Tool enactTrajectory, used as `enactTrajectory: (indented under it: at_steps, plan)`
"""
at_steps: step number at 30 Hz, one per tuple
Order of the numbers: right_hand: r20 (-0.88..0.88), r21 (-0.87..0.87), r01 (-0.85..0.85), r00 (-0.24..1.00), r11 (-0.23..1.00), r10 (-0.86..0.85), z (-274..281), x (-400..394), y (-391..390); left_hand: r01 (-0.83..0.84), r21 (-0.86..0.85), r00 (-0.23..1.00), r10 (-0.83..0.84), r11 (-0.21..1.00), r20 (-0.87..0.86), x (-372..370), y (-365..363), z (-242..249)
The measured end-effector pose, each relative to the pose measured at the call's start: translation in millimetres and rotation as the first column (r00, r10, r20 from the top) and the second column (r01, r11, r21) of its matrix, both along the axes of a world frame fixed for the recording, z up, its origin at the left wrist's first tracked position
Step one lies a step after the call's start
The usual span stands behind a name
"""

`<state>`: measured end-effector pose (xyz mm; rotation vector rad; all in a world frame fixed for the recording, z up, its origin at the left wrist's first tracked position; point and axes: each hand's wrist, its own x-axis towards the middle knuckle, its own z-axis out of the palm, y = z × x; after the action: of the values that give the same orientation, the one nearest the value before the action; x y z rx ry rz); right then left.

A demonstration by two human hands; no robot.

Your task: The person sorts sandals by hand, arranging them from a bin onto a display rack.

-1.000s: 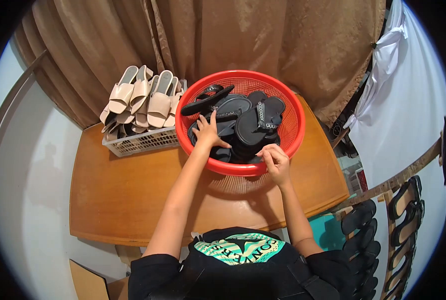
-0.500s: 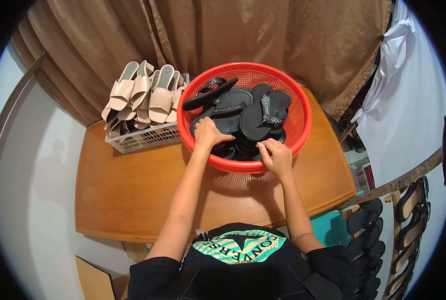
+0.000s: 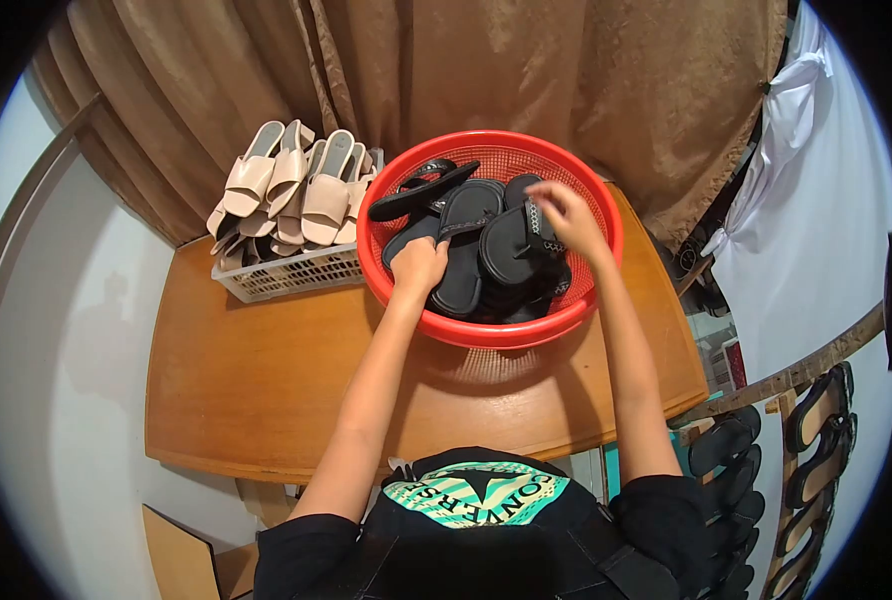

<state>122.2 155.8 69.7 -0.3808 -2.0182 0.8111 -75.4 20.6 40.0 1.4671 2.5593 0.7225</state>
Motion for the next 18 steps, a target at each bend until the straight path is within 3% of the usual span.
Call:
enactTrajectory:
  at_steps: [4, 6, 11, 18]
  plan:
    - [0.044, 0.025, 0.139, 0.989, 0.990, -0.140, -19.2, -7.1, 55.3, 0.021, 0.088, 0.997, -0.014, 0.996, -0.074, 2.6, -1.4, 0.5]
    - [0.295, 0.263, 0.331, 0.866, 0.906, -0.403, -44.1, -4.6, 69.9, 0.014, 0.117, 0.995, -0.002, 0.993, -0.096, 3.5, -2.4, 2.5]
    - [0.477, 0.399, 0.233, 0.774, 0.887, -0.418, -68.1, -5.5, 81.0, -0.025, 0.239, 0.986, 0.064, 0.971, -0.156, 0.8, -1.6, -3.1]
    - [0.606, 0.272, 0.303, 0.683, 0.913, -0.407, -70.6, -10.2, 82.3, -0.041, 0.355, 0.969, 0.124, 0.934, -0.216, 5.7, -4.2, 1.3]
